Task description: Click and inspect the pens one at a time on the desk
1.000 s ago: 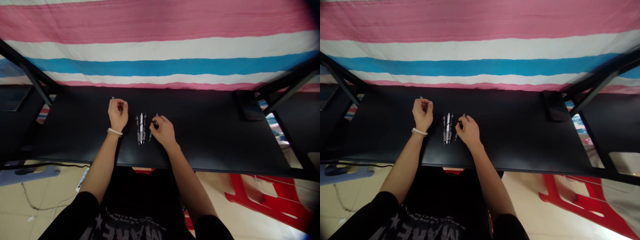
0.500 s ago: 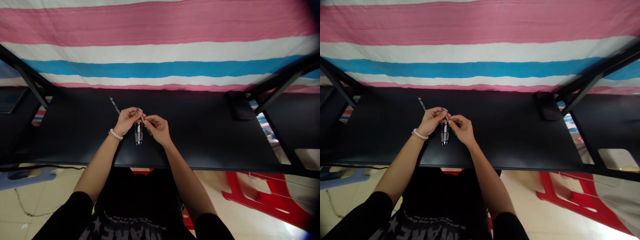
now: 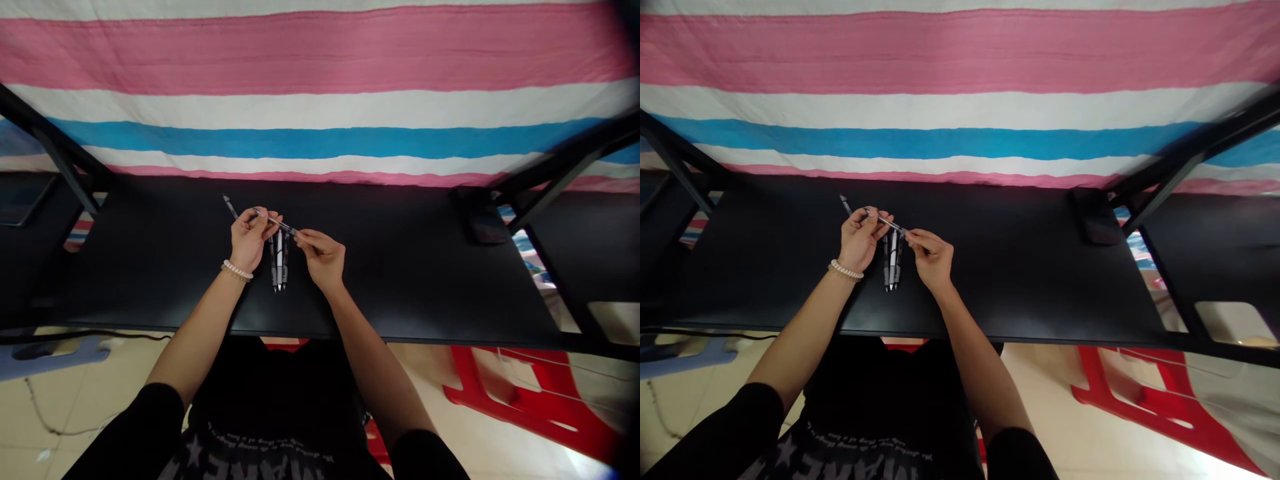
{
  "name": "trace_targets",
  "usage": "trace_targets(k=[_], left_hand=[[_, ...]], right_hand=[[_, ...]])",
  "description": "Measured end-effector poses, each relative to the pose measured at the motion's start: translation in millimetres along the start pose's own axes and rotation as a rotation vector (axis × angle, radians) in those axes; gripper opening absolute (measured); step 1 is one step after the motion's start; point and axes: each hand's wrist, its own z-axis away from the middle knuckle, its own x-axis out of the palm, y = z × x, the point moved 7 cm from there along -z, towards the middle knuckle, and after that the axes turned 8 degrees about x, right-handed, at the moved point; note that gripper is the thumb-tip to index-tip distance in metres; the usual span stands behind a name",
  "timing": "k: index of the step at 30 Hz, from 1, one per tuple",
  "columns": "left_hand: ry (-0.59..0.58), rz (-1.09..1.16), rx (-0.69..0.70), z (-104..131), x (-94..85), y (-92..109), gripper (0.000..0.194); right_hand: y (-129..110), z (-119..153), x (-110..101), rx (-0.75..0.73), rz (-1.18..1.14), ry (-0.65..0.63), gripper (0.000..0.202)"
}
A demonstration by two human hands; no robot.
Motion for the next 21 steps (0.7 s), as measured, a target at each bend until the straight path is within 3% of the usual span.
trace_targets(k=[2, 4, 16, 21], left_hand=[[0.014, 0.019, 0.004, -0.1, -0.3, -0.1, 0.026], [0.021, 0.031, 0.002, -0.7, -0.8, 0.4, 0.025], [0.03, 0.092, 0.006, -2.4, -2.8, 0.1, 0.023], [0.004, 0.067, 0.002, -3.7, -1.6, -0.4, 0.023]], right_hand=[[1.0, -0.6, 0.3, -0.008, -0.007, 0.001, 0.022], [9.2, -2.3, 0.5, 0.076, -0.049, 0.0, 0.031], [10.3, -6.7, -2.5, 0.077, -0.184, 0.009, 0.023], [16.9, -6.5, -0.6, 0.194, -0.171, 0.014, 0.027]])
